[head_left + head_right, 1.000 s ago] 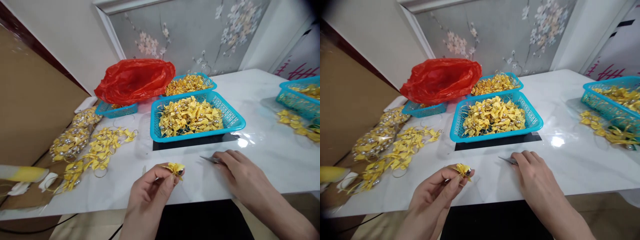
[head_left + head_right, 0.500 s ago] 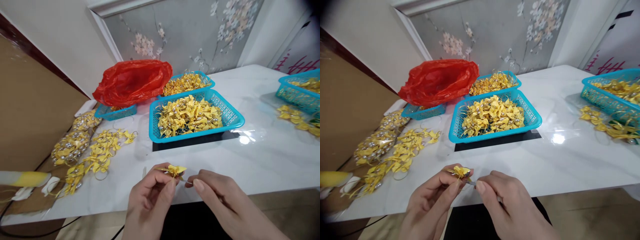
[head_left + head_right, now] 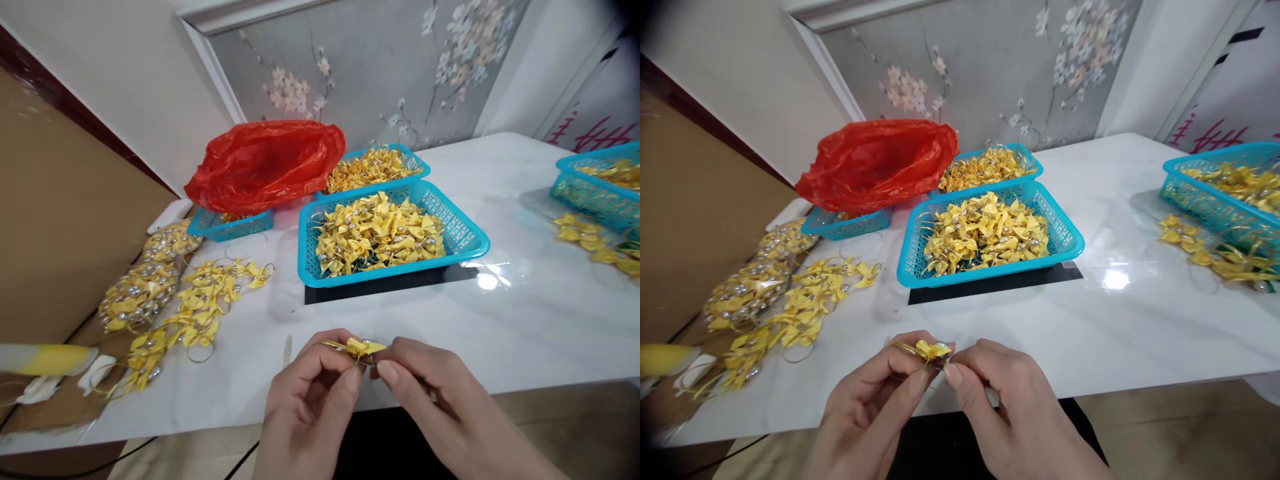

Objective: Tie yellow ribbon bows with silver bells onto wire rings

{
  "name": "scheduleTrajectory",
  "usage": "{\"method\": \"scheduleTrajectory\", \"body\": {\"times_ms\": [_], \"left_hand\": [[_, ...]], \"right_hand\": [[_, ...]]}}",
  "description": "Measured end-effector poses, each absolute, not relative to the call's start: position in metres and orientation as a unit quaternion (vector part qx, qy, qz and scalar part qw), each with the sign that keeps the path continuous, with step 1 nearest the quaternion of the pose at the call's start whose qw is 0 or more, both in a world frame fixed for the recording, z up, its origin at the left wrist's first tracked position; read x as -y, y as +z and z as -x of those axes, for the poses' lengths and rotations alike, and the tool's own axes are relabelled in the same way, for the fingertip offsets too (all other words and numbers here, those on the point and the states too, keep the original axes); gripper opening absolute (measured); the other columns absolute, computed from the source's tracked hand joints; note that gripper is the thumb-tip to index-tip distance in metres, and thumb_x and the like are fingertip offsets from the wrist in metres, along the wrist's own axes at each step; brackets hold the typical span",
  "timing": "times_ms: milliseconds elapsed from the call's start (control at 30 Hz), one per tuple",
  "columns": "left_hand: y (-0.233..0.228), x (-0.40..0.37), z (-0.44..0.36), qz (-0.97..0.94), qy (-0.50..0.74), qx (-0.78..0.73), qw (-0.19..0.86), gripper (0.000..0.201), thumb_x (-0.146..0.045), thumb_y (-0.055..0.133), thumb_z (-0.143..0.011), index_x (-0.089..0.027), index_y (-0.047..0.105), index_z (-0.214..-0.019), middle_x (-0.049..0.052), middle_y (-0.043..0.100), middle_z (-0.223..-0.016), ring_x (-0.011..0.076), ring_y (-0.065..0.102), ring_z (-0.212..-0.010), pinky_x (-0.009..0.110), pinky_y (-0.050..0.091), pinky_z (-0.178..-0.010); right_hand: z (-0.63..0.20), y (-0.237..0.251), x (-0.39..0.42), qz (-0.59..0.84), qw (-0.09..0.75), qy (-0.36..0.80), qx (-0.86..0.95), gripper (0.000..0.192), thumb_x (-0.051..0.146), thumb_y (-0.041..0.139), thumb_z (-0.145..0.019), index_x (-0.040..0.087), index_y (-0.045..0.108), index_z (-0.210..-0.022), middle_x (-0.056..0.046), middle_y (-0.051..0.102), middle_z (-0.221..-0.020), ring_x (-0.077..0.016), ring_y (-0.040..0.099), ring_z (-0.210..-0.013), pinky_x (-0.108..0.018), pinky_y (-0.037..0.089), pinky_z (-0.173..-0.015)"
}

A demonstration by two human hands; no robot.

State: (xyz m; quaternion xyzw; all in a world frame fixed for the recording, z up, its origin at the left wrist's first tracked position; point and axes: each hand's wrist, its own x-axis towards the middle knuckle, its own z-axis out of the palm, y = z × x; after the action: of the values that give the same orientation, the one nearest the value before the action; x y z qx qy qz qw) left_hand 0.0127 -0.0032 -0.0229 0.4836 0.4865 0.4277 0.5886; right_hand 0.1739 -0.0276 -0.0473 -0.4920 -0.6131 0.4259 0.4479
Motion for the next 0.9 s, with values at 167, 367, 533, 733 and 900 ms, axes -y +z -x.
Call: {"method": "scheduleTrajectory", "body": {"times_ms": [167, 367, 533, 733, 900], "left_hand": [[-0.022, 0.003, -0.012, -0.491, 0.423, -0.481, 0.59, 0.014, -0.029, 0.075, -0.082, -0.022, 0.073, -0.07, 0.001, 0.068, -0.101, 0.0145, 0.065, -0.088, 0.018, 0.049, -0.077], [-0.025, 0.001, -0.011, -0.508, 0.419, -0.465, 0.593, 0.013, -0.026, 0.073, -0.084, -0.022, 0.073, -0.072, 0.0, 0.069, -0.098, 0.0129, 0.066, -0.086, 0.016, 0.051, -0.076], [-0.026, -0.011, -0.004, -0.424, 0.45, -0.473, 0.627, 0.012, -0.028, 0.077, -0.081, -0.02, 0.075, -0.072, 0.002, 0.075, -0.092, 0.0151, 0.069, -0.096, 0.015, 0.051, -0.085], [-0.016, -0.019, 0.007, -0.333, 0.499, -0.452, 0.66, 0.011, -0.021, 0.079, -0.078, -0.017, 0.075, -0.069, 0.001, 0.077, -0.081, 0.0175, 0.072, -0.1, 0.016, 0.054, -0.087], [-0.014, -0.007, 0.004, -0.278, 0.508, -0.422, 0.698, 0.013, -0.015, 0.075, -0.082, -0.014, 0.073, -0.069, 0.004, 0.078, -0.081, 0.0164, 0.074, -0.094, 0.017, 0.056, -0.085]], "right_hand": [[-0.173, -0.05, 0.027, 0.492, 0.471, 0.407, 0.608, 0.031, 0.03, 0.045, -0.102, 0.02, 0.055, -0.075, 0.005, 0.053, -0.066, -0.0093, 0.048, -0.059, -0.018, 0.038, -0.055], [-0.173, -0.046, 0.028, 0.491, 0.463, 0.405, 0.618, 0.032, 0.033, 0.044, -0.101, 0.02, 0.058, -0.075, 0.003, 0.057, -0.066, -0.0108, 0.053, -0.059, -0.019, 0.042, -0.055], [-0.196, -0.057, 0.028, 0.528, 0.424, 0.294, 0.675, 0.027, 0.032, 0.043, -0.103, 0.025, 0.068, -0.107, 0.001, 0.068, -0.086, -0.0121, 0.066, -0.075, -0.02, 0.05, -0.066], [-0.25, -0.111, 0.019, 0.666, 0.27, -0.104, 0.687, 0.055, 0.047, 0.031, -0.103, 0.012, 0.074, -0.111, -0.015, 0.069, -0.097, -0.0333, 0.066, -0.087, -0.047, 0.053, -0.071], [-0.234, -0.111, 0.02, 0.631, 0.347, -0.04, 0.693, 0.044, 0.049, 0.037, -0.1, 0.022, 0.07, -0.114, -0.013, 0.068, -0.116, -0.0349, 0.067, -0.095, -0.053, 0.054, -0.075]]}}
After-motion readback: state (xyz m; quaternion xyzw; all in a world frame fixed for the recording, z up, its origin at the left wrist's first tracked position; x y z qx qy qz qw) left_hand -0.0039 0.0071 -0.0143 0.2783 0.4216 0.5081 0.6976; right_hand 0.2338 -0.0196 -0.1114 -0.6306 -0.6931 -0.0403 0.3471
